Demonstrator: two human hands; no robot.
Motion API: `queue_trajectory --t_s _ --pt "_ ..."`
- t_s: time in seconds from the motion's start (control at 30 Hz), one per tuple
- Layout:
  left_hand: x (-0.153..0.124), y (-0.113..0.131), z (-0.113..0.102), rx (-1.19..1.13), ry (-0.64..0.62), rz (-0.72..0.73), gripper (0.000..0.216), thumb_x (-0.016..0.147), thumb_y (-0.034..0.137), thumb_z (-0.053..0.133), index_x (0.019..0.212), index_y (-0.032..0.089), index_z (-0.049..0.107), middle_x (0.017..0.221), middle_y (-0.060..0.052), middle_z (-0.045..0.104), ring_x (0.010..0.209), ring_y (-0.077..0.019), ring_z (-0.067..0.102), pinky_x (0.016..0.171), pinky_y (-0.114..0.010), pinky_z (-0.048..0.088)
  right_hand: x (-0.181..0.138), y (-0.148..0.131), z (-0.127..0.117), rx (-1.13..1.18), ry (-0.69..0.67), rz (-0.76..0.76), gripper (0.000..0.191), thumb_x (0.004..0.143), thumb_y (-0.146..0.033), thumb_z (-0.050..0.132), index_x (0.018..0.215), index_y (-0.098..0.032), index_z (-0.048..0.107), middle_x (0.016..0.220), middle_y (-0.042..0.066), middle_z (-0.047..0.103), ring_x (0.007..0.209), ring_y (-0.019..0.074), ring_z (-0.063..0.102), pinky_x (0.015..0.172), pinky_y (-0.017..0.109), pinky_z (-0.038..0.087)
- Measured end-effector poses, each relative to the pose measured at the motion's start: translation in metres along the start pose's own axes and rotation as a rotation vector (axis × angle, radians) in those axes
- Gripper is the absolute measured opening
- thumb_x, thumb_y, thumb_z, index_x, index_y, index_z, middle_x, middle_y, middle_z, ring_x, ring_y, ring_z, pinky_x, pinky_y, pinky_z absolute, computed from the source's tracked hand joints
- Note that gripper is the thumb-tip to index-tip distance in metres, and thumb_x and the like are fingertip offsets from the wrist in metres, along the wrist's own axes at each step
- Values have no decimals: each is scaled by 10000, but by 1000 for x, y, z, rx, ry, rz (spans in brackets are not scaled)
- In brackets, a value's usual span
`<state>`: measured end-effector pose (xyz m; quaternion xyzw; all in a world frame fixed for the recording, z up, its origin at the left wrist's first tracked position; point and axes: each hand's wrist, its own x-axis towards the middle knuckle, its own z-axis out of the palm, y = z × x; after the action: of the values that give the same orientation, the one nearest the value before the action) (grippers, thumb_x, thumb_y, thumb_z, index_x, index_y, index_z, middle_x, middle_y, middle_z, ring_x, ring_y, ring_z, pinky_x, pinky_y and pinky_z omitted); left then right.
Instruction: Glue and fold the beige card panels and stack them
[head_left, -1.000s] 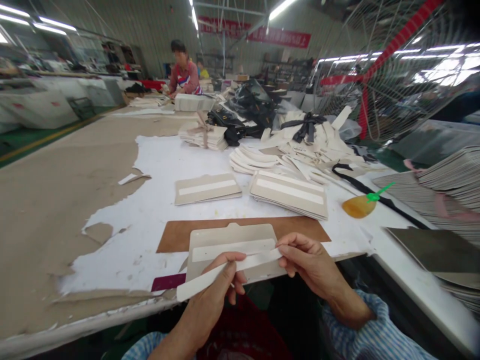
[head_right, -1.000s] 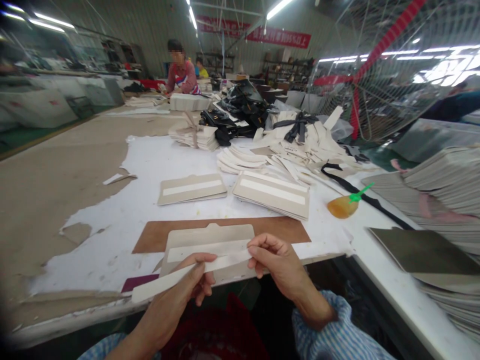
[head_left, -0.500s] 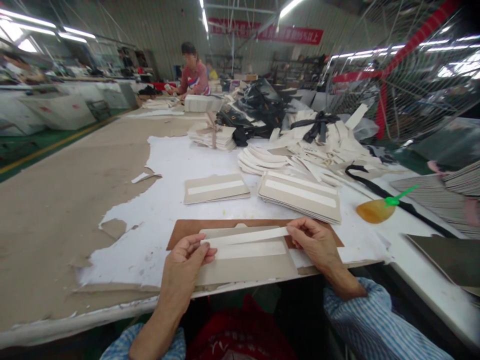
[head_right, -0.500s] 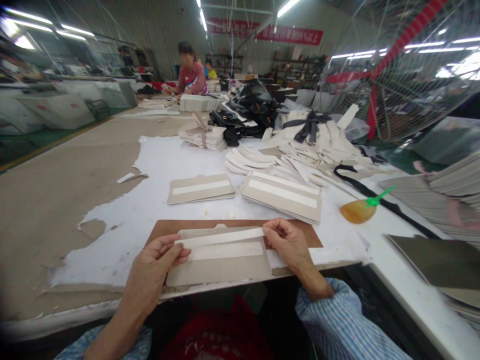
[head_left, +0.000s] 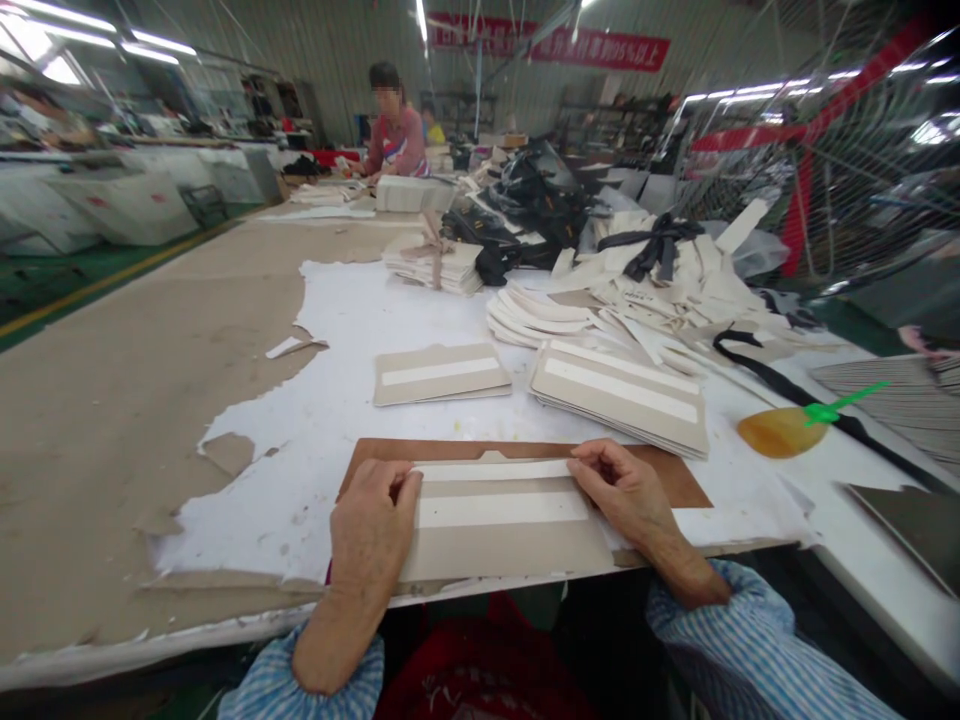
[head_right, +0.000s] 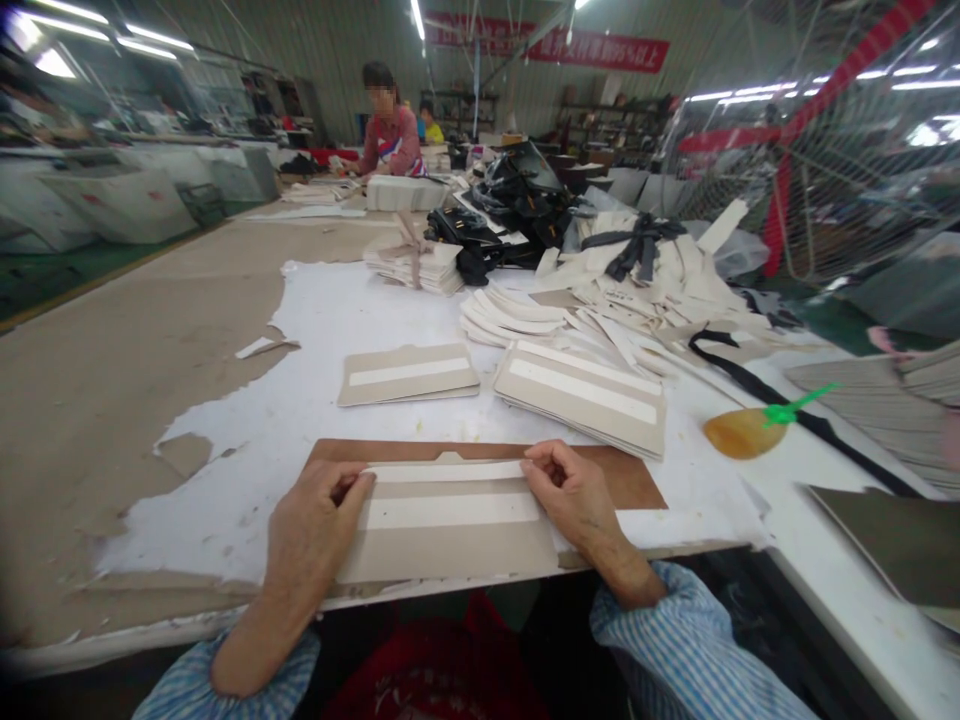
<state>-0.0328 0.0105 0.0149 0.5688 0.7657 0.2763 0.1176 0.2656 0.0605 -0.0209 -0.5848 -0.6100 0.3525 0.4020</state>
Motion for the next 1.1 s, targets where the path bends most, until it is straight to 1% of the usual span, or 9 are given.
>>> queue_trajectory --t_s 0.17,0.3,0.47,0.63,0.73,0.83,0.9,1.0,1.1 --pt "-1 1 2 54 28 -28 276 888 335 568 1112 190 640 932 -54 640 917 -243 636 774 -363 482 0 2 -1 -43 -8 5 289 826 -485 692 887 -203 675 666 -8 602 601 165 541 580 310 412" --pt "-4 0 2 35 30 -49 168 877 326 602 1005 218 617 872 -24 605 861 -232 625 721 -348 465 0 3 -1 -39 3 41 316 809 -505 700 897 -202 680 663 -6 594 590 162 527 555 304 400" --pt "-4 1 2 46 8 -60 153 894 319 608 1011 221 608 883 -16 597 835 -216 615 713 -336 450 -1 4 -3 -44 25 55 314 801 -502 718 902 -206 683 659 -6 589 577 159 510 531 295 391" --pt "-5 3 1 74 -15 -53 100 910 315 595 955 230 622 888 -15 604 813 -202 602 693 -318 429 -1 3 -3 -44 39 53 299 794 -498 729 884 -215 686 649 -8 591 571 157 507 524 292 390" --pt "-5 1 2 98 -5 -15 118 918 320 592 965 227 647 900 -22 615 841 -205 607 695 -311 432 -1 4 -3 -49 31 46 291 799 -485 727 892 -213 688 658 -4 603 578 158 517 532 294 395" --pt "-6 -3 4 124 23 57 194 934 328 580 1054 236 701 943 -29 631 868 -201 625 686 -303 437 -1 5 -3 -59 21 48 291 803 -477 725 908 -208 693 671 0 619 585 161 534 545 298 404" --pt "-7 -6 6 133 31 120 229 947 325 567 1089 257 734 927 -22 631 841 -183 631 682 -295 442 0 5 -3 -64 18 44 283 806 -475 721 896 -209 692 669 3 626 590 167 546 552 303 412" --pt "-7 -9 7 179 34 190 246 963 317 544 1020 254 774 871 -14 625 762 -157 618 660 -289 441 0 2 -1 -74 18 18 254 822 -460 699 882 -213 690 681 10 648 608 175 570 573 308 435" --pt "-6 -9 8 242 72 246 286 975 330 517 989 219 781 883 -25 639 742 -152 617 644 -291 448 1 -4 1 -126 22 -21 207 830 -418 670 869 -216 692 671 6 648 596 170 568 574 302 439"
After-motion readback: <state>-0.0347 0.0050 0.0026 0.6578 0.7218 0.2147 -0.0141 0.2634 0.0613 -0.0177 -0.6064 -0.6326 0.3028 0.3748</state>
